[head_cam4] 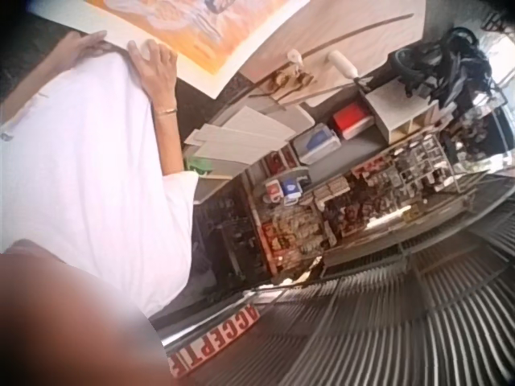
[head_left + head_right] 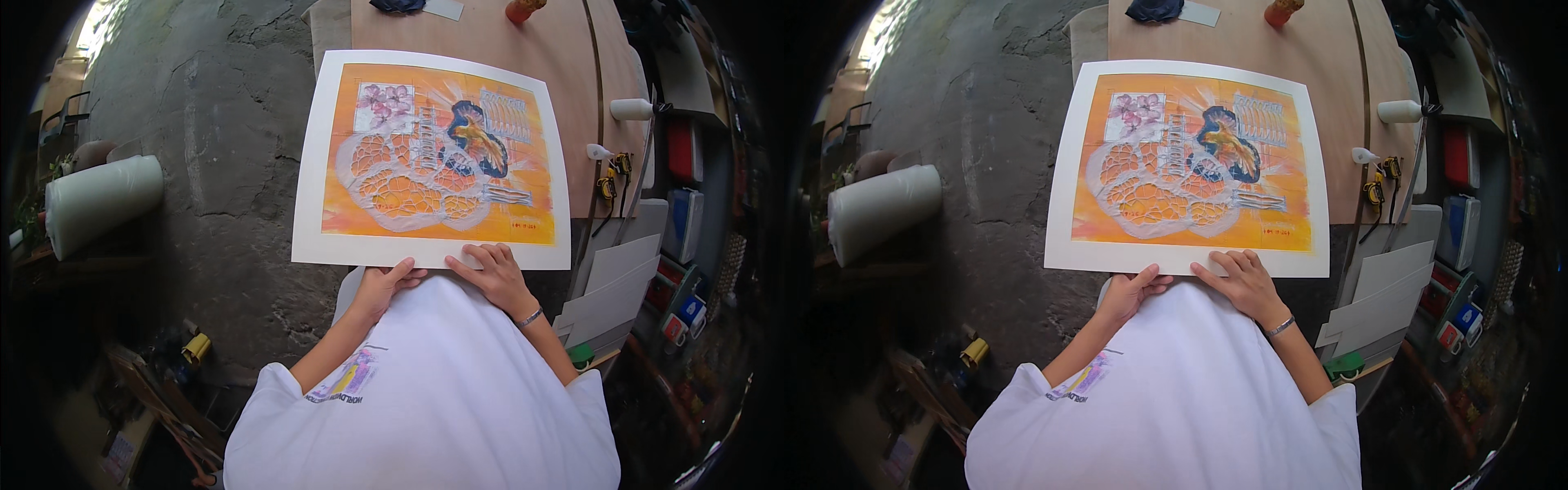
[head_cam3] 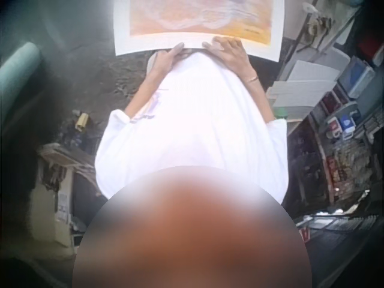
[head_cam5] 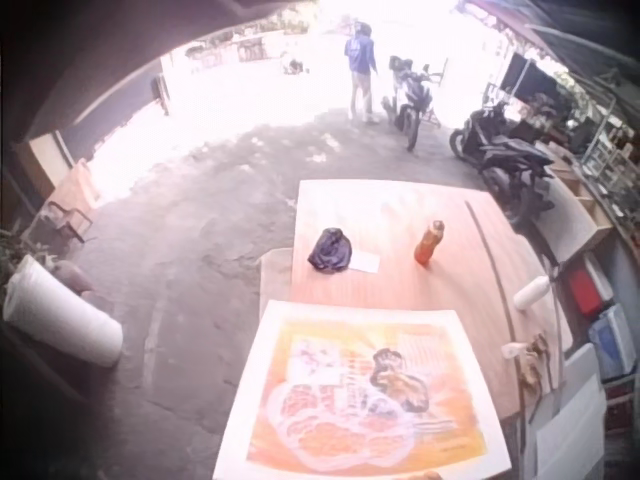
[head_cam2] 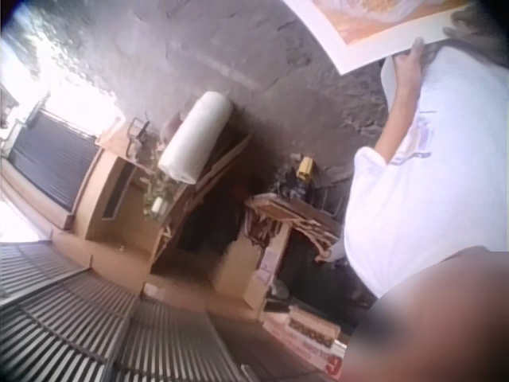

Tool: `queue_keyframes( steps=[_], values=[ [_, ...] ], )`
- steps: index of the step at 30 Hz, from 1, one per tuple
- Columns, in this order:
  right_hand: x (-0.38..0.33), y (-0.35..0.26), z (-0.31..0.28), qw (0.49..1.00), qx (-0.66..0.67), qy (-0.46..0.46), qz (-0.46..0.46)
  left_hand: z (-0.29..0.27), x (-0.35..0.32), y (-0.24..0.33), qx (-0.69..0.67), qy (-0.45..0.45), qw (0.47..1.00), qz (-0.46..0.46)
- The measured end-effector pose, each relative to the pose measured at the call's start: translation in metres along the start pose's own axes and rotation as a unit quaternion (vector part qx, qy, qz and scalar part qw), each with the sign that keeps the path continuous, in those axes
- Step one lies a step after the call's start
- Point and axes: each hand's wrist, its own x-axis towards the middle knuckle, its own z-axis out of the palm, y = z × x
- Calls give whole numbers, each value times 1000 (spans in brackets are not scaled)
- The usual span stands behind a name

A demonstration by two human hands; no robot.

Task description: The person smooths a large printed poster onto a flat board, repeatedly pressing and rubbing the surface to remove air bubbles and ensure adhesion. They lift and reposition the poster several times to check alignment and continue smoothing the edges and center.

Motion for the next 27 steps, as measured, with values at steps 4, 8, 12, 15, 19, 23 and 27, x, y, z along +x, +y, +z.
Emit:
queue_keyframes(
  steps=[4, 8, 12, 15, 19, 23, 27],
  values=[
    [-18, 5, 60, 999, 10, -17, 42, -36, 43, -37, -25, 26, 995, -88],
    [-36, -3, 107, 987, 80, -66, 123, -65, 85, -68, -8, 37, 991, -128],
    [-32, -23, 140, 984, 89, -62, 142, -82, 113, -83, 8, 44, 990, -131],
    [-28, -41, 167, 968, 104, -82, 214, -84, 120, -83, 33, 44, 989, -136],
    [-34, -46, 182, 947, 102, -85, 292, -86, 126, -84, 64, 36, 988, -137],
    [-55, -30, 184, 926, 74, -51, 368, -93, 125, -84, 61, 51, 989, -127],
    [-92, 7, 184, 887, 47, -4, 460, -117, 124, -82, 76, 61, 989, -112]
  ],
)
